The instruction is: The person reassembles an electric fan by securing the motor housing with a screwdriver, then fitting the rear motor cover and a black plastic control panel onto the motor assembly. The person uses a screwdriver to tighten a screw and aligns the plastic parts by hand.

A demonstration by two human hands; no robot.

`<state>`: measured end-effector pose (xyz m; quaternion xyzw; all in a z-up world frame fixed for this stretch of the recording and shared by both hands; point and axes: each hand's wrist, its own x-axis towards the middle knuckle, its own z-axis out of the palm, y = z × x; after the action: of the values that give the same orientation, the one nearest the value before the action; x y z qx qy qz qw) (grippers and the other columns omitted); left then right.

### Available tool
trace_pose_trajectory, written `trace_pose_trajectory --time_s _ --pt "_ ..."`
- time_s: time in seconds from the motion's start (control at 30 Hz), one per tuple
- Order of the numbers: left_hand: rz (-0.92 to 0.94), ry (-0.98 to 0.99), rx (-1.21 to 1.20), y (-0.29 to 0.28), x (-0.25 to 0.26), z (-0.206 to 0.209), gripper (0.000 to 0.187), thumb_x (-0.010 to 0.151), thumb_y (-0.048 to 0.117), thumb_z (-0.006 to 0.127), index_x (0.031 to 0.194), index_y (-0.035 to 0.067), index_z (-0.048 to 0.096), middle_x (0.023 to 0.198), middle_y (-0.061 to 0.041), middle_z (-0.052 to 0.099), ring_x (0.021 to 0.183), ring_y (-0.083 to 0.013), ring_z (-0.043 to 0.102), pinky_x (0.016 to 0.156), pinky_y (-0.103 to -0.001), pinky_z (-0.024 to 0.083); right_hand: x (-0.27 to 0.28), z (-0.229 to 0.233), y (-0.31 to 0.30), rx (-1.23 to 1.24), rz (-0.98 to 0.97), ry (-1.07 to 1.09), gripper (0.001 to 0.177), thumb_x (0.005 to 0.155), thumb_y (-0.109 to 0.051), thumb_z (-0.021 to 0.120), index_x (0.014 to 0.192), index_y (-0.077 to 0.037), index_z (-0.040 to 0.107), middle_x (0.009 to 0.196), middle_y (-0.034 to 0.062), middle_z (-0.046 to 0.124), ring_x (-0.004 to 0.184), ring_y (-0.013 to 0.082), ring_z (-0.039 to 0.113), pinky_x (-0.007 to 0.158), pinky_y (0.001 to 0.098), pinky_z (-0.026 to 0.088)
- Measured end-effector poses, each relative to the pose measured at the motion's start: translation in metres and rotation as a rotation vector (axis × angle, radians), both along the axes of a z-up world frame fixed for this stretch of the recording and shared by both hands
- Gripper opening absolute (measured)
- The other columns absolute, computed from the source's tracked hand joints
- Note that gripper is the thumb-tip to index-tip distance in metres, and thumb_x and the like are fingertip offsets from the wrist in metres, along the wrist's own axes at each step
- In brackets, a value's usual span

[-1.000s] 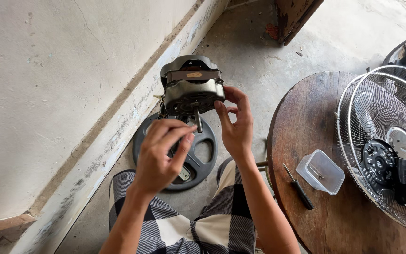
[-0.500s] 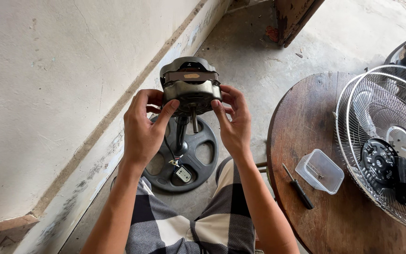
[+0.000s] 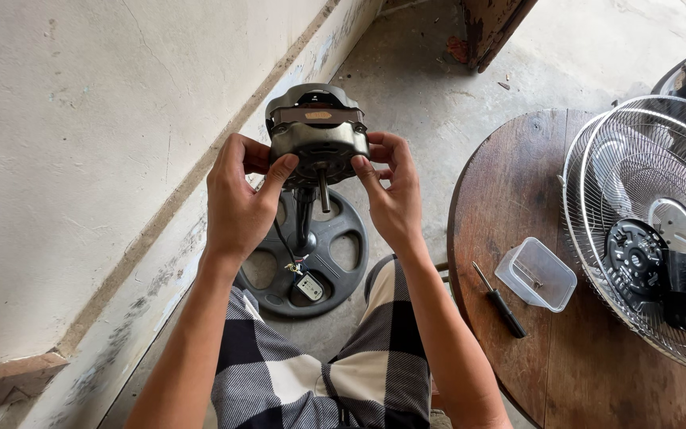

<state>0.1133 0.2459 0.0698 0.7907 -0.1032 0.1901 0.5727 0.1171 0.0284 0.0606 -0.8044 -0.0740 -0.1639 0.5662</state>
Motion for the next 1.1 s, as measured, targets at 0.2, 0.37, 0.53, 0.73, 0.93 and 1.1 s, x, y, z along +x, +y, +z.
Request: trace_pose_trajectory --time_s 0.2,0.37,0.53,0.73,0.93,1.1 --pt "-0.025 0.084 -0.075 0.003 -0.003 0.0 0.037 0.095 0.041 0.073 0.099 0.006 0.061 0.093 -0.006 0.069 0.086 -0.0168 0.071 0.072 -0.032 0.057 -0.001 -0.006 -0.001 0.04 0.052 -0.09 0.042 0.1 -0.03 0.071 0.13 -0.003 0.058 0.117 0.0069 0.068 0.111 0.0145 0.063 0.09 0.0293 0.049" --pt "0.053 -0.031 -0.041 0.004 0.005 -0.005 0.042 0.106 0.047 0.059 0.103 0.006 0.061 0.105 -0.008 0.062 0.093 -0.0155 0.064 0.08 -0.031 0.054 0.006 -0.01 0.002 0.113 0.033 -0.106 0.045 0.107 -0.042 0.061 0.13 -0.004 0.06 0.116 0.0067 0.067 0.108 0.0134 0.062 0.094 0.0294 0.05" --pt "0.107 -0.136 -0.06 -0.005 0.036 -0.006 0.05 0.113 0.051 0.043 0.112 0.004 0.059 0.115 -0.01 0.057 0.101 -0.0188 0.059 0.093 -0.037 0.052 0.03 -0.006 0.014 0.125 -0.044 -0.16 0.06 0.108 -0.055 0.048 0.138 -0.004 0.059 0.125 0.0115 0.066 0.116 0.0189 0.06 0.1 0.0332 0.049" --pt "-0.063 -0.188 -0.158 -0.021 0.064 0.004 0.073 0.111 0.06 0.022 0.117 0.0 0.062 0.114 -0.016 0.063 0.107 -0.0241 0.061 0.094 -0.04 0.049 0.056 0.007 0.025 0.158 0.064 -0.105 0.08 0.104 -0.068 0.028 0.132 -0.003 0.065 0.127 0.0175 0.071 0.123 0.027 0.067 0.109 0.0378 0.051" --pt "-0.039 -0.105 -0.236 -0.026 0.073 0.001 0.078 0.108 0.063 0.02 0.093 0.002 0.066 0.08 -0.011 0.068 0.074 -0.0222 0.066 0.075 -0.036 0.052 0.063 0.0 0.031 0.186 0.008 -0.154 0.084 0.105 -0.068 0.025 0.117 0.002 0.07 0.109 0.0171 0.073 0.107 0.0253 0.069 0.1 0.0356 0.053" --pt "-0.021 -0.145 -0.209 -0.026 0.071 -0.005 0.073 0.11 0.058 0.021 0.091 0.001 0.063 0.078 -0.011 0.063 0.072 -0.0219 0.061 0.071 -0.037 0.047 0.068 -0.004 0.028 0.15 -0.03 -0.183 0.079 0.107 -0.063 0.028 0.107 0.004 0.071 0.097 0.0141 0.072 0.094 0.0218 0.067 0.091 0.0331 0.051"
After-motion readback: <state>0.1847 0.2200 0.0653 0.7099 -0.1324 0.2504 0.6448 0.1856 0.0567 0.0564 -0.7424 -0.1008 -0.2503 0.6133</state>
